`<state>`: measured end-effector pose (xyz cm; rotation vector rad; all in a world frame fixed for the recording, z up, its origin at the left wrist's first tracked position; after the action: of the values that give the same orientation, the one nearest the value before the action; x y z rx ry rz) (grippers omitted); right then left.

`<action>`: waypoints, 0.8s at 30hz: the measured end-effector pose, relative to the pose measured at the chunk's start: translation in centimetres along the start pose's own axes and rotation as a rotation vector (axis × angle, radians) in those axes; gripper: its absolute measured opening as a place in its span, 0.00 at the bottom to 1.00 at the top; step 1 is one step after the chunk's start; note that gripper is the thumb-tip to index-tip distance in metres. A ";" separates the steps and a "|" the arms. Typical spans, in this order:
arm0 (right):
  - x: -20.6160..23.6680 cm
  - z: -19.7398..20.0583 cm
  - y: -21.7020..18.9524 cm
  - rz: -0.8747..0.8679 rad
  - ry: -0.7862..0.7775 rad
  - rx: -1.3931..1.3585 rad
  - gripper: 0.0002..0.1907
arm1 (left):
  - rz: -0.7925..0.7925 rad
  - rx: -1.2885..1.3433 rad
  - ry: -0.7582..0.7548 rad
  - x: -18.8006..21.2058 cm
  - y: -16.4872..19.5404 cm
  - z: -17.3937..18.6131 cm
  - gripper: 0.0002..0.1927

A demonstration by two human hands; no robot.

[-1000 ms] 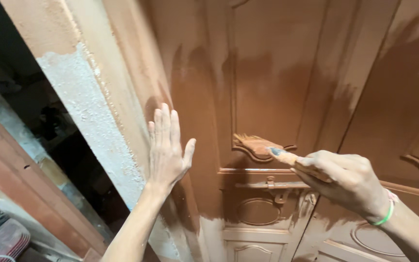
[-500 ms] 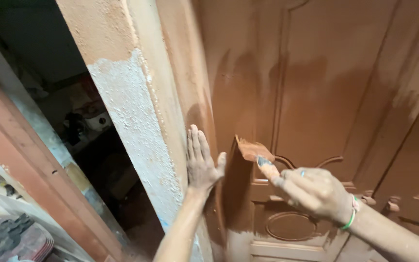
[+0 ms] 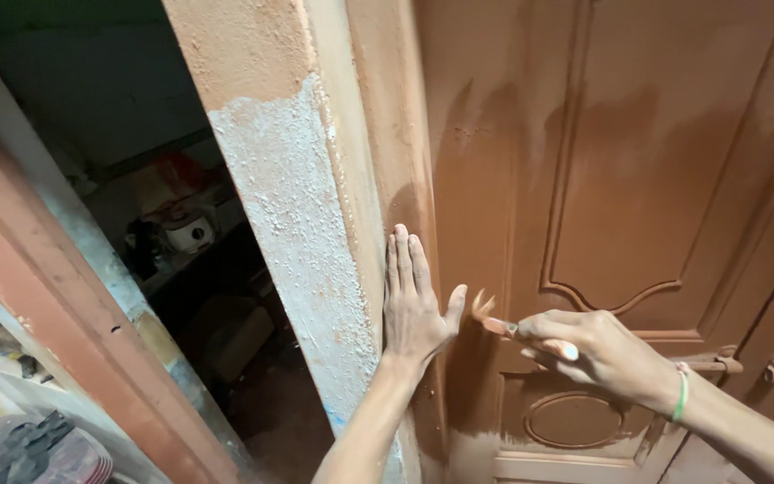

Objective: The person paints a brown wooden double door and its frame using a paintbrush, applying paint to the door panels, edges, latch area, and the adjacent wall strip, steadying the door with the other hand while working across different sections.

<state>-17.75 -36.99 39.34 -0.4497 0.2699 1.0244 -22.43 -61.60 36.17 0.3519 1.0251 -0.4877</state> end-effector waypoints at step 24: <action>-7.9 5.9 -8.5 0.301 0.087 0.171 0.24 | -0.097 -0.097 0.342 -1.6 -4.1 6.7 0.35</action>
<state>-14.31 -43.87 49.80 -0.3033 0.5102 1.2651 -20.50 -67.99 40.58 0.3059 1.3981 -0.4715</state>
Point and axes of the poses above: each hand's wrist, its own x-axis away from the middle knuckle, its own z-axis out of the back of the hand, y = z × x, the point moved 2 cm from there along -x, towards the middle knuckle, and after that the axes turned 9 degrees about -y, right-handed, at the moved point
